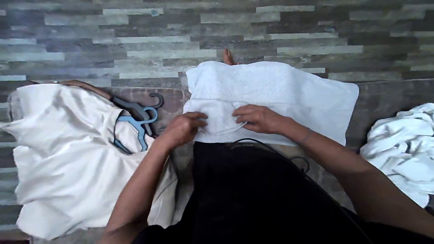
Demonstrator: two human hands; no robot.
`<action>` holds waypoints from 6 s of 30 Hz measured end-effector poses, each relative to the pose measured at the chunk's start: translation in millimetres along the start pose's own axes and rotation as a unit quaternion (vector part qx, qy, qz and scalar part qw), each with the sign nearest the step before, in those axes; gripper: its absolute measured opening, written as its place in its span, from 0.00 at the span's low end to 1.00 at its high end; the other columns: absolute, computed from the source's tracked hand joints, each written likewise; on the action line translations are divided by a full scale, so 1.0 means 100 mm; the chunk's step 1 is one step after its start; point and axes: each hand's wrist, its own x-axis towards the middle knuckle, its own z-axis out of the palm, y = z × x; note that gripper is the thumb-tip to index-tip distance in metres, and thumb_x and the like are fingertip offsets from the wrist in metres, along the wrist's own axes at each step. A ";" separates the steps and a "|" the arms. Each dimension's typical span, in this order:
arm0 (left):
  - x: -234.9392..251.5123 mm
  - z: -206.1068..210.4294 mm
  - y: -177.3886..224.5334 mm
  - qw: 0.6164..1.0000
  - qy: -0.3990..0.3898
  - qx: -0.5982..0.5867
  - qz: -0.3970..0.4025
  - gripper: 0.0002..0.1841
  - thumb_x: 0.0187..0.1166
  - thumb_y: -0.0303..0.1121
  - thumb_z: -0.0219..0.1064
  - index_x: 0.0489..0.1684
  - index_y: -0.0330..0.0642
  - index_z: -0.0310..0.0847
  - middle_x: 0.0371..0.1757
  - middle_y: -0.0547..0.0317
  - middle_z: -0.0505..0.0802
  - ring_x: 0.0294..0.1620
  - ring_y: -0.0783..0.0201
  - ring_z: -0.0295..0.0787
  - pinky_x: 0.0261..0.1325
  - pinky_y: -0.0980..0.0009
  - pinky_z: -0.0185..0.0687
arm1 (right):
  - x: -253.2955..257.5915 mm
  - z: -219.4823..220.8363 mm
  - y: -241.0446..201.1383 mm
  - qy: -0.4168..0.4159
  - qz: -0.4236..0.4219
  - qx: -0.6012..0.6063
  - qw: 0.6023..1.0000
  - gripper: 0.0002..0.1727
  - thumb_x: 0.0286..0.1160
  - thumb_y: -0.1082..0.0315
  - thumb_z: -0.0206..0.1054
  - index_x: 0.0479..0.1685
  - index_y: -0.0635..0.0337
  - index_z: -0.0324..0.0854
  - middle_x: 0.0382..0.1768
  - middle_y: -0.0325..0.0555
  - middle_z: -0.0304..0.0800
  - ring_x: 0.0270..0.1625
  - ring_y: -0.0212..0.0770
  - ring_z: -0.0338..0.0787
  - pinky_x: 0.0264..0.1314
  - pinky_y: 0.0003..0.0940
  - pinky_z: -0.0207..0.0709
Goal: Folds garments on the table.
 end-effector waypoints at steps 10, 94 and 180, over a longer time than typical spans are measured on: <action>0.43 -0.11 0.06 0.917 0.094 -0.081 -0.380 0.28 0.85 0.53 0.65 0.34 0.28 0.85 0.30 0.37 0.87 0.33 0.41 0.86 0.42 0.37 0.80 | -0.05 -0.12 0.12 0.157 0.252 0.043 0.954 0.22 0.72 0.61 0.78 0.59 0.67 0.86 0.57 0.59 0.90 0.54 0.53 0.90 0.60 0.51 0.84; 0.79 -0.47 -0.20 0.851 0.221 -0.391 -0.272 0.10 0.88 0.30 0.58 0.62 0.46 0.78 0.37 0.71 0.93 0.32 0.77 0.90 0.38 0.76 0.89 | 0.35 -0.22 -0.06 0.226 0.326 0.386 0.833 0.41 0.70 0.79 0.74 0.87 0.61 0.60 0.46 0.56 0.92 0.42 0.42 0.93 0.49 0.40 0.88; 1.52 0.78 0.85 0.740 0.021 -0.618 -0.266 0.20 0.90 0.41 0.56 0.75 0.43 0.70 0.54 0.49 0.90 0.48 0.56 0.91 0.48 0.56 0.90 | -0.31 -0.40 -0.58 0.102 0.450 0.310 0.831 0.40 0.93 0.58 0.55 0.97 0.54 0.36 0.40 0.59 0.92 0.30 0.45 0.95 0.38 0.39 0.92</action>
